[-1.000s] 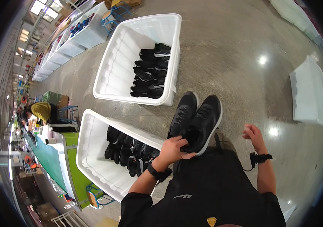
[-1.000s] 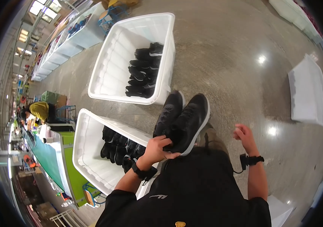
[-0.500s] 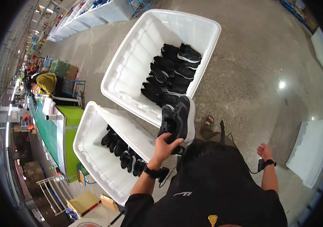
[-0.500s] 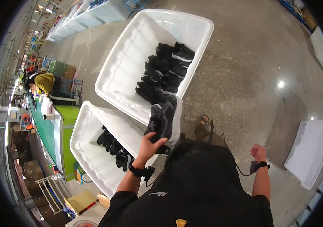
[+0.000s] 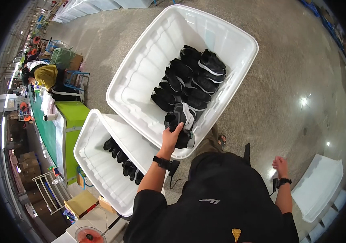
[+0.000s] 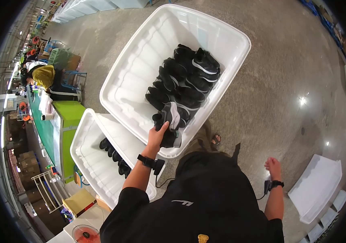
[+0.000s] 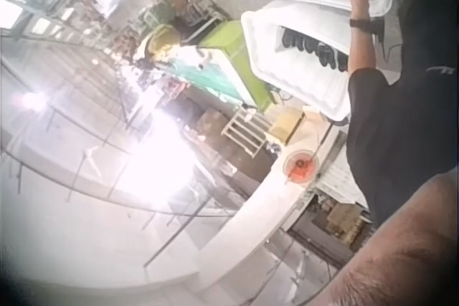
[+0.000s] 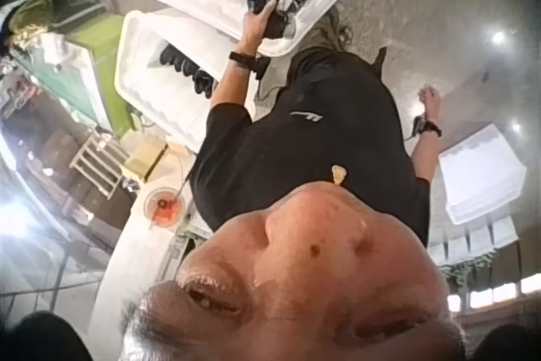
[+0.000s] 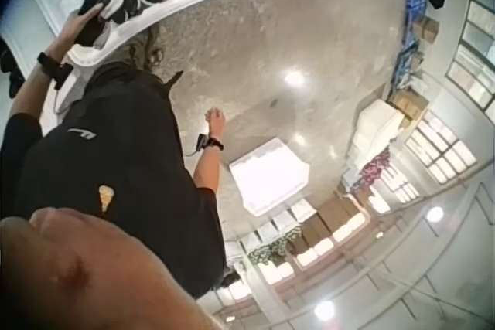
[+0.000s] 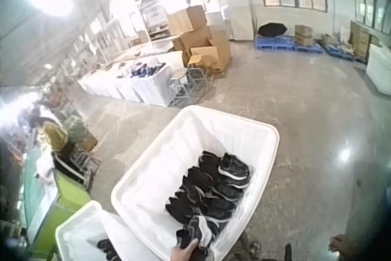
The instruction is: Moving finished black shoes from a bin onto a conveyor belt and back into storage containers.
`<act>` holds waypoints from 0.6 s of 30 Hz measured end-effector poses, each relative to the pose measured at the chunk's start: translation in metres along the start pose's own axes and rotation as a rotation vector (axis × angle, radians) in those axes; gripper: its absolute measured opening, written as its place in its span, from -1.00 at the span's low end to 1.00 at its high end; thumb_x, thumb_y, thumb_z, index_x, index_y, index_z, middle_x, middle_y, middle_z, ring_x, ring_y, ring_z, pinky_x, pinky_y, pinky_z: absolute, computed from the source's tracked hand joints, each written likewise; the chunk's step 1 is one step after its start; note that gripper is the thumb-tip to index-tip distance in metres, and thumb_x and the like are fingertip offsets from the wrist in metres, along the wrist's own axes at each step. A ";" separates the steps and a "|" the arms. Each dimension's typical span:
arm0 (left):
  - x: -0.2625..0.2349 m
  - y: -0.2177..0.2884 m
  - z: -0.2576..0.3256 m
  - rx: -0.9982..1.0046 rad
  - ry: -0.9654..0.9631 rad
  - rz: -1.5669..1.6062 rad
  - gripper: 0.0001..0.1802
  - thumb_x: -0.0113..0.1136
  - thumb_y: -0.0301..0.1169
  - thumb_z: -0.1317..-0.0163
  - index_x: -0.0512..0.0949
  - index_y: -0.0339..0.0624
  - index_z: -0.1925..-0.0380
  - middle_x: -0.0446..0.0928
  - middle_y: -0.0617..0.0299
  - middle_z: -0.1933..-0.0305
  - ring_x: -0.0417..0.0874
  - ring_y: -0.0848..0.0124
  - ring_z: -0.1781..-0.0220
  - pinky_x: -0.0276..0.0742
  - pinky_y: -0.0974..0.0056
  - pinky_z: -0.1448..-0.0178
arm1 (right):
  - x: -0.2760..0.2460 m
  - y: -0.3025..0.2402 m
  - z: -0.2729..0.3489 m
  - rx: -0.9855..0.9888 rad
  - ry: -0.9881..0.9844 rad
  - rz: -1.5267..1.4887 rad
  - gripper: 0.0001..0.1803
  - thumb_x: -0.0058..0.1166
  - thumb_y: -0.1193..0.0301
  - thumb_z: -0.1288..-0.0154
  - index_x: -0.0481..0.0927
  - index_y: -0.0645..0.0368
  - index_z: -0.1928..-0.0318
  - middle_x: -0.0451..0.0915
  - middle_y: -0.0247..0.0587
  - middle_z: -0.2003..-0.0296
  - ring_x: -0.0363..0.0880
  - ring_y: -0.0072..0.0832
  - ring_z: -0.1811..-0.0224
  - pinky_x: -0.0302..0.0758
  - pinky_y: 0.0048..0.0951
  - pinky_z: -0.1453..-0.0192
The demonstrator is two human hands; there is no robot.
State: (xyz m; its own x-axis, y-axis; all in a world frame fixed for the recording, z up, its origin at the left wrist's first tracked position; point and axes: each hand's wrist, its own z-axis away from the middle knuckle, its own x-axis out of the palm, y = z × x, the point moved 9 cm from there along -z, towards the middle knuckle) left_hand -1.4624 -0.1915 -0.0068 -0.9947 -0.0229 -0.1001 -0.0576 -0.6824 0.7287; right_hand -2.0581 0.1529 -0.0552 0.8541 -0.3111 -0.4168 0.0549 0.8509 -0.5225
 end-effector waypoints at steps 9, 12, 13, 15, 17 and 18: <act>0.006 -0.020 -0.121 -0.209 0.048 0.282 -0.47 0.41 -0.16 -0.23 0.55 -0.31 -0.05 0.64 0.19 0.10 0.69 0.37 0.12 0.64 0.26 0.05 | 0.014 -0.037 0.030 0.136 -0.057 0.185 -0.68 0.05 0.22 -0.42 0.60 0.24 0.11 0.62 -0.24 0.36 0.63 -0.51 0.39 0.55 -0.48 0.33; 0.006 -0.034 -0.152 -0.251 0.041 0.409 -0.47 0.40 -0.17 -0.24 0.53 -0.27 -0.09 0.63 0.17 0.03 0.69 0.32 0.06 0.65 0.22 -0.01 | 0.014 -0.078 0.021 0.103 -0.037 0.206 -0.68 0.05 0.25 -0.43 0.58 0.27 0.05 0.63 -0.23 0.32 0.63 -0.51 0.35 0.55 -0.50 0.25; 0.007 -0.037 -0.162 -0.283 0.054 0.477 -0.44 0.40 -0.17 -0.24 0.51 -0.28 -0.11 0.61 0.15 -0.02 0.68 0.31 0.03 0.64 0.22 -0.05 | 0.015 -0.092 0.017 0.104 -0.044 0.227 -0.68 0.05 0.25 -0.43 0.58 0.27 0.05 0.63 -0.23 0.32 0.63 -0.51 0.35 0.55 -0.50 0.25; 0.004 -0.047 -0.183 -0.324 0.090 0.559 -0.42 0.41 -0.17 -0.23 0.49 -0.29 -0.13 0.59 0.14 -0.06 0.66 0.30 0.00 0.62 0.22 -0.08 | 0.030 -0.132 0.012 0.026 -0.096 0.232 -0.66 0.04 0.23 -0.46 0.56 0.23 -0.04 0.64 -0.24 0.28 0.65 -0.51 0.32 0.57 -0.50 0.24; 0.005 -0.059 -0.205 -0.362 0.092 0.726 -0.40 0.40 -0.18 -0.25 0.46 -0.28 -0.18 0.57 0.11 -0.11 0.66 0.24 -0.07 0.62 0.17 -0.15 | 0.044 -0.167 0.007 -0.013 -0.122 0.281 -0.65 0.04 0.24 -0.46 0.55 0.23 -0.06 0.64 -0.24 0.28 0.64 -0.52 0.31 0.56 -0.52 0.22; 0.006 -0.059 -0.215 -0.335 0.070 0.805 -0.37 0.38 -0.16 -0.26 0.43 -0.28 -0.21 0.55 0.08 -0.15 0.64 0.19 -0.12 0.61 0.09 -0.19 | 0.052 -0.184 0.006 -0.052 -0.135 0.308 -0.65 0.04 0.26 -0.46 0.54 0.24 -0.08 0.63 -0.25 0.28 0.64 -0.53 0.30 0.55 -0.53 0.20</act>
State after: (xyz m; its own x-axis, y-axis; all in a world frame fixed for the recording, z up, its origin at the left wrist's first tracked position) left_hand -1.4465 -0.3085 -0.1961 -0.7143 -0.6277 0.3096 0.6990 -0.6181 0.3596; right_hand -2.0209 -0.0173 0.0241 0.8874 0.0193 -0.4605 -0.2401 0.8723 -0.4260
